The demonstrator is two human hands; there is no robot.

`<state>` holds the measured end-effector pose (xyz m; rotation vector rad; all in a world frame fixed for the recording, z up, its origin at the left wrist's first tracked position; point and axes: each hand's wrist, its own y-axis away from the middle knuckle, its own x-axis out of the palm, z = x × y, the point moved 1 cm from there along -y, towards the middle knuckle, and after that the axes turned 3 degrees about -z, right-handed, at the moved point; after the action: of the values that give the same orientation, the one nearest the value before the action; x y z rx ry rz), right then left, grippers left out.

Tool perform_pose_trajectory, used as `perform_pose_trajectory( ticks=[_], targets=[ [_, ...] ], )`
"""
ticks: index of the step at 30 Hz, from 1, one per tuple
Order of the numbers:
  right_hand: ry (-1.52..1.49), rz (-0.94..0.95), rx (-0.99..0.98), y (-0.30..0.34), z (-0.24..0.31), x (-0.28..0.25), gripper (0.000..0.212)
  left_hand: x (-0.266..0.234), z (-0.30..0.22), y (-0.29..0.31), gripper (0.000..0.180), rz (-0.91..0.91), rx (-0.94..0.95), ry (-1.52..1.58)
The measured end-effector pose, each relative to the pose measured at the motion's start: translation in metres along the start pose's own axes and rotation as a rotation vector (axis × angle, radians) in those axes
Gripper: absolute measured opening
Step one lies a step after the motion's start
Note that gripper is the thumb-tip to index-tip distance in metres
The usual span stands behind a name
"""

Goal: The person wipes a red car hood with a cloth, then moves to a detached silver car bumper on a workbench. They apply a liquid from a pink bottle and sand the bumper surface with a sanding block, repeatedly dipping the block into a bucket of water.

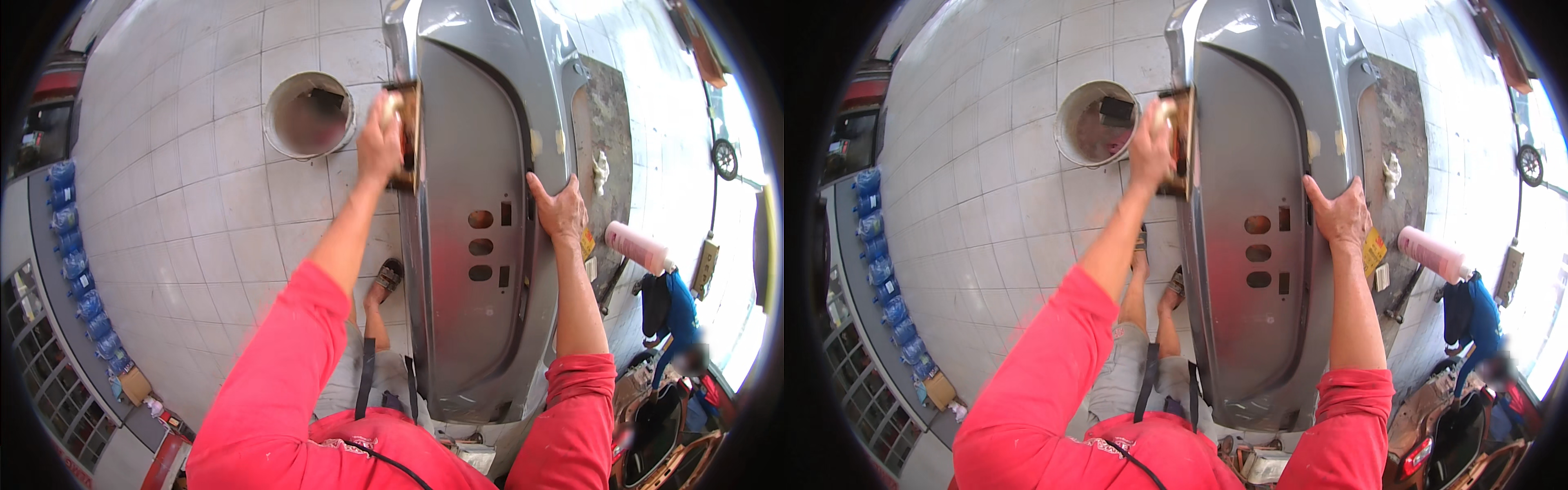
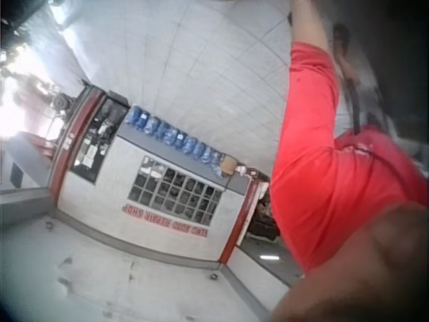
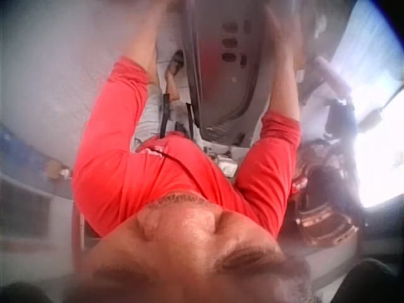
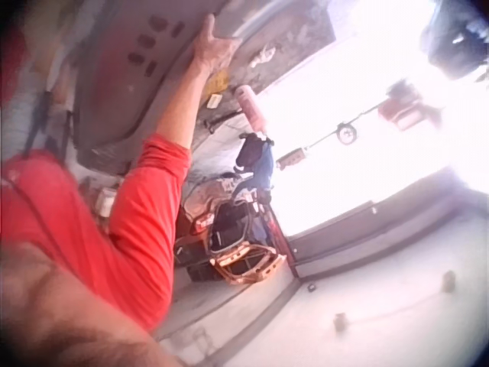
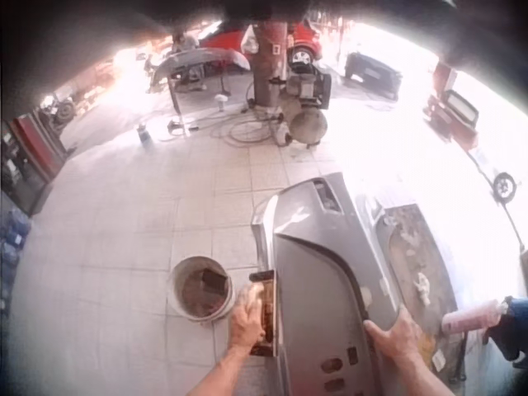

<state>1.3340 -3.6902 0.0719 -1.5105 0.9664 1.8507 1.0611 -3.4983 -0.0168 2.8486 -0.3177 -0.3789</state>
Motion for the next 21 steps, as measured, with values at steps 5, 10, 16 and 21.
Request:
perform_pose_trajectory(
  ticks=[5,10,16,21],
  targets=[
    [0.004,-0.008,0.023,0.005,-0.012,0.003,0.117,-0.017,0.048,0.165,0.054,0.023,0.137,-0.029],
    [0.016,0.007,0.008,0.001,-0.005,0.006,0.117,-0.004,0.032,0.018,0.050,-0.083,0.183,-0.039],
    [0.024,0.018,-0.010,-0.003,-0.005,0.009,0.117,-0.005,0.047,0.026,0.051,-0.195,0.347,-0.047],
    [0.044,-0.017,0.017,0.001,-0.014,0.009,0.116,-0.021,0.065,0.143,0.053,-0.034,0.193,0.044]
  ],
)
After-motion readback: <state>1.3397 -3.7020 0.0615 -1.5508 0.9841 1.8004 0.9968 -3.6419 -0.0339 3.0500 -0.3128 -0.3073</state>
